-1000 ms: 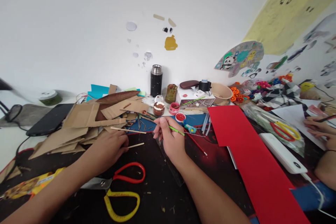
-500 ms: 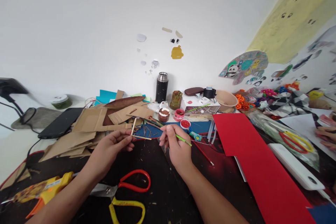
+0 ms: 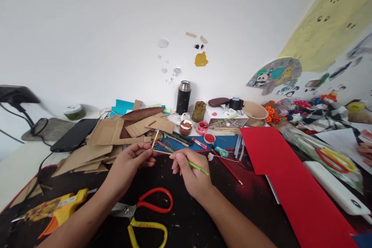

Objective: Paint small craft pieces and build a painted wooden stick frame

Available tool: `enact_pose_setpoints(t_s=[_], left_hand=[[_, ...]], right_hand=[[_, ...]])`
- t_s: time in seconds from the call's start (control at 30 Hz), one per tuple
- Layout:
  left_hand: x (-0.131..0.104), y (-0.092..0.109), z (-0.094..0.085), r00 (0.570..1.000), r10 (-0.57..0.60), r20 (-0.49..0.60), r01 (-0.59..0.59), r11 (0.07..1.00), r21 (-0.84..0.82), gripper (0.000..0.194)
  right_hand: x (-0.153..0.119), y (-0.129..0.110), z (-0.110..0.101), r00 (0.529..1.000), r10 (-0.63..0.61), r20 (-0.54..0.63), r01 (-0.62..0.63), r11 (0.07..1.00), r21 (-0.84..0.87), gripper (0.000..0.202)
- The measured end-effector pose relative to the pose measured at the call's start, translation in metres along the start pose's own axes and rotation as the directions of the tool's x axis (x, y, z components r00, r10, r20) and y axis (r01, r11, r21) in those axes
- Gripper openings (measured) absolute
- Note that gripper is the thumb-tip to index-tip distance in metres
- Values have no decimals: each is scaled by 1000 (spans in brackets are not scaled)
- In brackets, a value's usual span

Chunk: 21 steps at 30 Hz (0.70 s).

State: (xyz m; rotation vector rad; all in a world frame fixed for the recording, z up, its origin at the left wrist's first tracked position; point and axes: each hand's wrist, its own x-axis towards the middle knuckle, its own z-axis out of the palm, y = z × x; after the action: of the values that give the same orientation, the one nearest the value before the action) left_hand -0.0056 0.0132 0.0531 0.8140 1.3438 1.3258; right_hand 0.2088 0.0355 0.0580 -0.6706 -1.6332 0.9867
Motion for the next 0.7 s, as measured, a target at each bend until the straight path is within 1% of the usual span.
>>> enact_pose_setpoints(t_s=[0.13, 0.23, 0.33, 0.43, 0.5, 0.57, 0.63, 0.7], left_hand=[[0, -2, -1, 1000, 30, 5, -30, 998, 48, 52], [-1, -2, 0, 999, 30, 12, -30, 997, 67, 53], [-3, 0, 3, 999, 13, 35, -16, 995, 94, 55], [-5, 1, 5, 999, 5, 54, -11, 995, 103, 56], [-6, 1, 5, 999, 6, 43, -10, 997, 76, 57], [-5, 0, 5, 1000, 8, 18, -9, 999, 50, 58], [-5, -1, 3, 1000, 15, -1, -15, 999, 49, 56], [-3, -3, 1, 1000, 22, -5, -22, 998, 56, 55]], right_hand=[[-1, -2, 1, 1000, -5, 19, 5, 1000, -13, 38], [0, 0, 0, 1000, 7, 6, -7, 1000, -15, 39], [4, 4, -2, 998, 39, -42, -40, 999, -19, 40], [8, 8, -6, 989, 98, -112, -97, 995, 14, 41], [11, 8, -9, 978, 134, -162, -127, 991, 50, 42], [13, 7, -10, 972, 144, -188, -131, 988, 79, 44], [12, 4, -10, 978, 126, -165, -113, 990, 85, 45], [9, 2, -7, 990, 92, -103, -85, 994, 67, 45]])
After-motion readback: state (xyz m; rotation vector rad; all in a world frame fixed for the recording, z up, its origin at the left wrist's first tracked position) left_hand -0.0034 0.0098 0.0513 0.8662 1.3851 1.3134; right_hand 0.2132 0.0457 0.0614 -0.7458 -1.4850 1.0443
